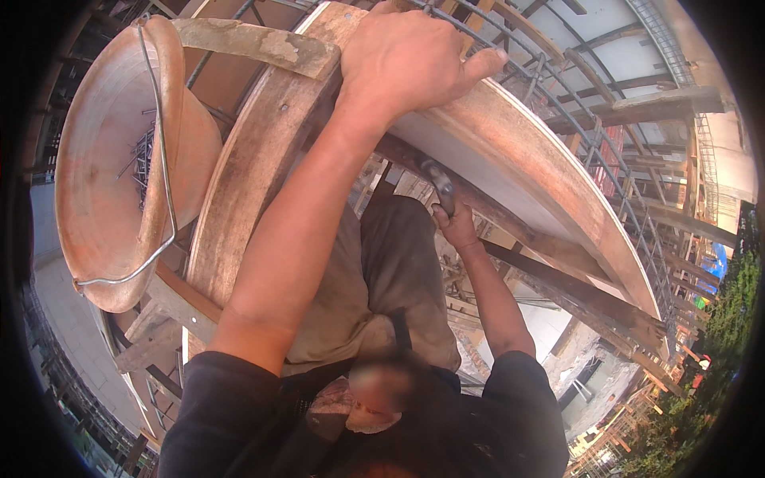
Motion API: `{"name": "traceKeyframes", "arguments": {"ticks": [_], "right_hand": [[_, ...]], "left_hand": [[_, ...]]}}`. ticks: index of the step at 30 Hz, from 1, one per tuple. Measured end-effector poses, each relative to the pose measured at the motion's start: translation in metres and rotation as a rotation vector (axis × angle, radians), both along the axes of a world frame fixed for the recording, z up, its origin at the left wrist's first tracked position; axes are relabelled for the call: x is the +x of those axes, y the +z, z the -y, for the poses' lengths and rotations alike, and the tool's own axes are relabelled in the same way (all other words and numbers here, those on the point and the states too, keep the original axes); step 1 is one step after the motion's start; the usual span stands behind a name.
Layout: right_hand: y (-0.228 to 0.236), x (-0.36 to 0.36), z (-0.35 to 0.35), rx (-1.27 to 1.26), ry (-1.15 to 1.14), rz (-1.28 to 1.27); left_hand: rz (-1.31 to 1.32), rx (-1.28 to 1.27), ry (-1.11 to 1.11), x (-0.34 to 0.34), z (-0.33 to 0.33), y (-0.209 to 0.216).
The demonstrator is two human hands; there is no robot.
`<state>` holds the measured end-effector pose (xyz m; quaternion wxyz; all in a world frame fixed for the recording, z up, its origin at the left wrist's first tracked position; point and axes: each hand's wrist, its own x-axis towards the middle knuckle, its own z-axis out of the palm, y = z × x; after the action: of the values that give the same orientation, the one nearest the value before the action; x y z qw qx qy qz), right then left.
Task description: The person secures wooden boards to a concrete and rebar beam structure by picking nails from a bucket and driving them into the wood with a hammer.
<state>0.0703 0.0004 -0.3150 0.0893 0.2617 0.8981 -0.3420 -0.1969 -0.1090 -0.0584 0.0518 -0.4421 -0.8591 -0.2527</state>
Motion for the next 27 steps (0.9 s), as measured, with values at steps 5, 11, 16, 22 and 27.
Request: {"name": "traceKeyframes", "arguments": {"ticks": [5, 11, 16, 22, 27], "right_hand": [[0.023, -0.031, 0.012, -0.029, -0.012, 0.061], [-0.020, -0.016, -0.012, 0.046, 0.026, 0.269], [0.002, -0.009, 0.010, -0.027, -0.092, 0.013], [0.049, -0.002, 0.010, 0.007, 0.015, 0.104], [0.140, 0.066, 0.044, -0.472, -0.299, -0.684]], "left_hand": [[0.008, -0.061, 0.040, -0.006, 0.014, -0.006], [-0.014, -0.023, -0.020, -0.006, 0.001, 0.000], [0.040, -0.041, -0.020, 0.000, 0.007, 0.002], [0.000, -0.050, -0.019, -0.002, 0.010, -0.002], [-0.008, -0.053, -0.047, -0.002, 0.004, 0.001]]}}
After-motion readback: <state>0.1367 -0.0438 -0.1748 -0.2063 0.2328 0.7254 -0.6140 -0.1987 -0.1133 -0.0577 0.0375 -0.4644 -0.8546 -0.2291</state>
